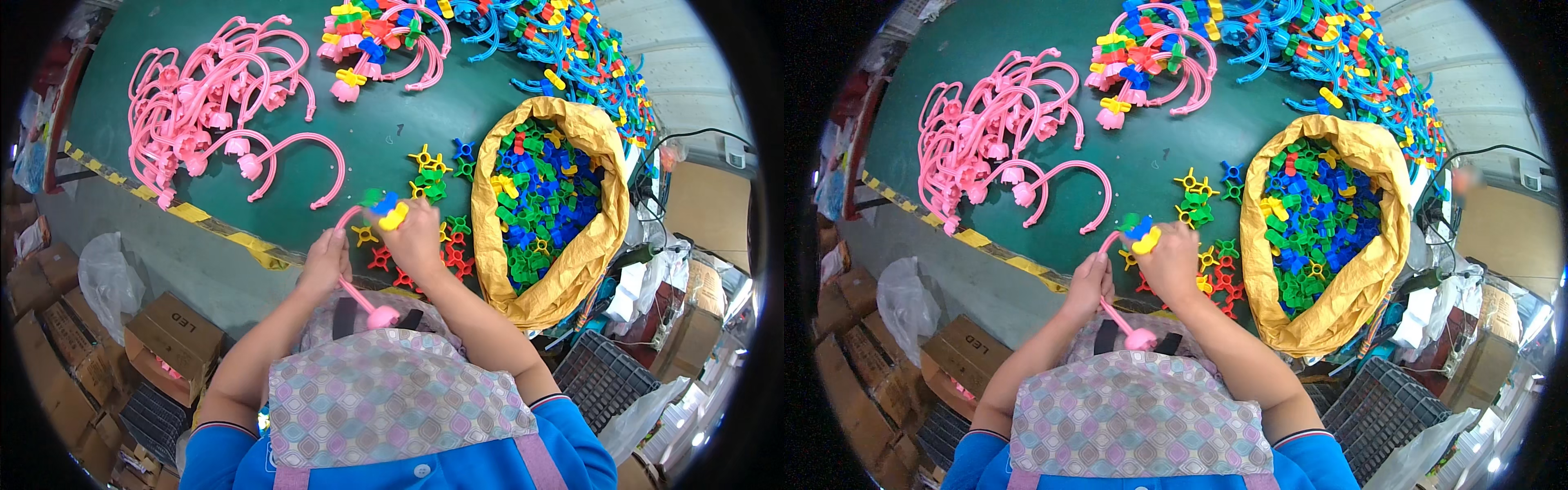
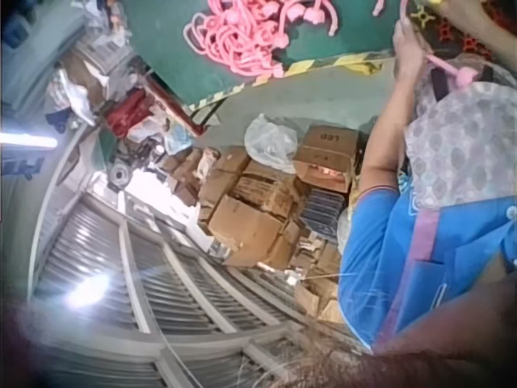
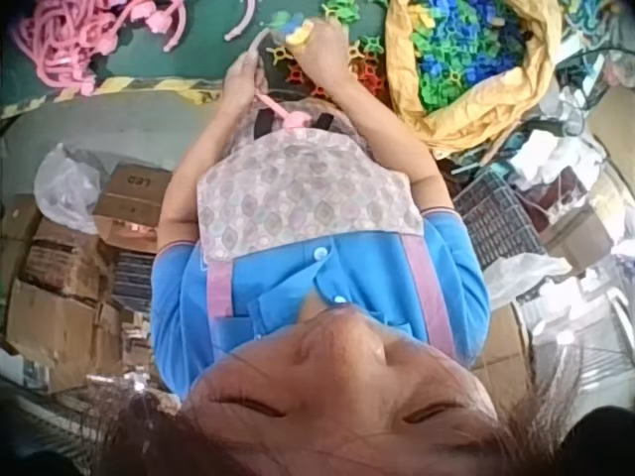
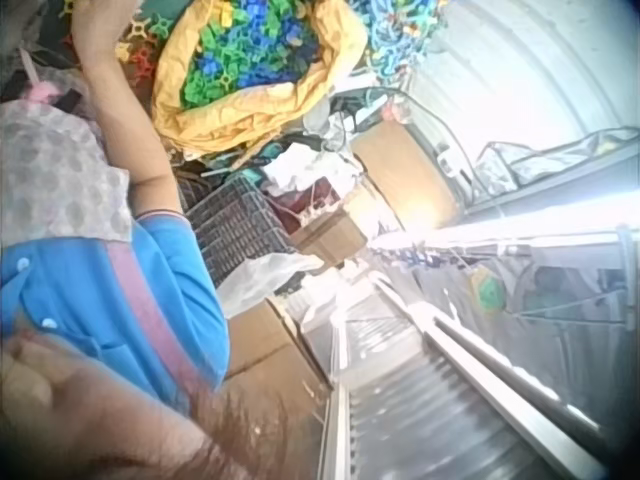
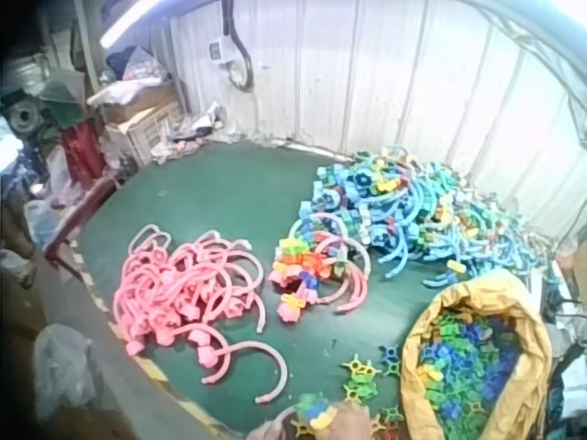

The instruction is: The person repeatedly picks pink plastic hooks and colorful star-shaped connectors from a table and a yellow bag, then snaps them together by hand. The assembled units are placed on the table as the person continues the cycle of picking and joining parts.

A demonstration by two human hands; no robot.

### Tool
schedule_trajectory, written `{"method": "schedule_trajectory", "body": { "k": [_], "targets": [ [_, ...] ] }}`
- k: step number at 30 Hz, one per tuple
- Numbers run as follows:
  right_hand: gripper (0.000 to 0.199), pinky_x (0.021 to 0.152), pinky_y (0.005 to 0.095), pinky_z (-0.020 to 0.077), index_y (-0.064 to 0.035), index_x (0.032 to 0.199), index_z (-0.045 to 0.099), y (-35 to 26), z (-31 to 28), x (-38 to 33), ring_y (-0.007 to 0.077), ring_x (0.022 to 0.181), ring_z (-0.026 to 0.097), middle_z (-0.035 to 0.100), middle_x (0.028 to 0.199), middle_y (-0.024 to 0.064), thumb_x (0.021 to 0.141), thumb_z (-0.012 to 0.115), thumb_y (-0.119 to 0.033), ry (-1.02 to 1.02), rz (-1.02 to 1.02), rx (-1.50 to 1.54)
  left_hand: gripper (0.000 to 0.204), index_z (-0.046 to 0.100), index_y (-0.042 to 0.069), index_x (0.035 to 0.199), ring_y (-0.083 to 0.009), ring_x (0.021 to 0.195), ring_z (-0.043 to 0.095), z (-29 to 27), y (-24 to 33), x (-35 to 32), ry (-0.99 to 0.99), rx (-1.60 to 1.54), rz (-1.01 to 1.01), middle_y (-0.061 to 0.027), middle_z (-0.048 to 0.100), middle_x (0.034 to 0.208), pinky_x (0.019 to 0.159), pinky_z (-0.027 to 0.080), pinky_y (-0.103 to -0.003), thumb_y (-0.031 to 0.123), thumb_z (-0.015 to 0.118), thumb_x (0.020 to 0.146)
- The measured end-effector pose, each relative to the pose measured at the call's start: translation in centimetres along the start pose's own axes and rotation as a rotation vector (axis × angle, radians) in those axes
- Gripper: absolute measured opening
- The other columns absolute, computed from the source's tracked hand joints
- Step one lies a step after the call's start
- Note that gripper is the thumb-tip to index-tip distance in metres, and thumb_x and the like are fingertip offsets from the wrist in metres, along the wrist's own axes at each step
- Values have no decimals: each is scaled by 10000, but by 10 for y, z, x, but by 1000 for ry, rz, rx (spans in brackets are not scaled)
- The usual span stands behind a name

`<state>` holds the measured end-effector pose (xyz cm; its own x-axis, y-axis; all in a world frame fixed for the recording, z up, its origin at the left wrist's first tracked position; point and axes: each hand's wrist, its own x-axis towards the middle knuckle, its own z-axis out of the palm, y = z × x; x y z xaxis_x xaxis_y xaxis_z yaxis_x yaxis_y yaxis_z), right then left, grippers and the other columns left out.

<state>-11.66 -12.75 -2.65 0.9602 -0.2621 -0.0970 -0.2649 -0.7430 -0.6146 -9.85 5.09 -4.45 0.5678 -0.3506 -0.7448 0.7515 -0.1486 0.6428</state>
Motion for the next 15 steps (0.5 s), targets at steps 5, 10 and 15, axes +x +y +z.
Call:
{"method": "schedule_trajectory", "body": {
  "k": [5, 10, 15],
  "targets": [
    [536, 905, 442, 434, -8, 1093, 672, -10, -14, 8, 287, 939, 588, 652, 946, 101, 746, 847, -377, -95, 347, 677, 316, 481, 75, 938, -126, 424, 408, 4, 4, -3, 12, -192, 62, -4, 384, 573, 381, 321, -275, 345, 406, 1084],
    [378, 871, 400, 398, -68, 987, 691, 22, -21, -23, 267, 1030, 513, 560, 1025, 84, 719, 819, -300, -210, -345, -347, 300, 486, 124, 929, -89, 482, 301, -17, -13, 3, -33, -631, -231, 26, 340, 607, 370, 210, -253, 378, 429, 1078],
    [168, 843, 391, 396, -91, 776, 656, 45, 10, -35, 241, 943, 502, 530, 915, 63, 743, 733, -237, -225, -420, -486, 303, 491, 118, 936, -103, 491, 333, -26, -20, 7, 15, -662, -214, 13, 362, 620, 377, 232, -260, 379, 429, 1077]
  ]
}}
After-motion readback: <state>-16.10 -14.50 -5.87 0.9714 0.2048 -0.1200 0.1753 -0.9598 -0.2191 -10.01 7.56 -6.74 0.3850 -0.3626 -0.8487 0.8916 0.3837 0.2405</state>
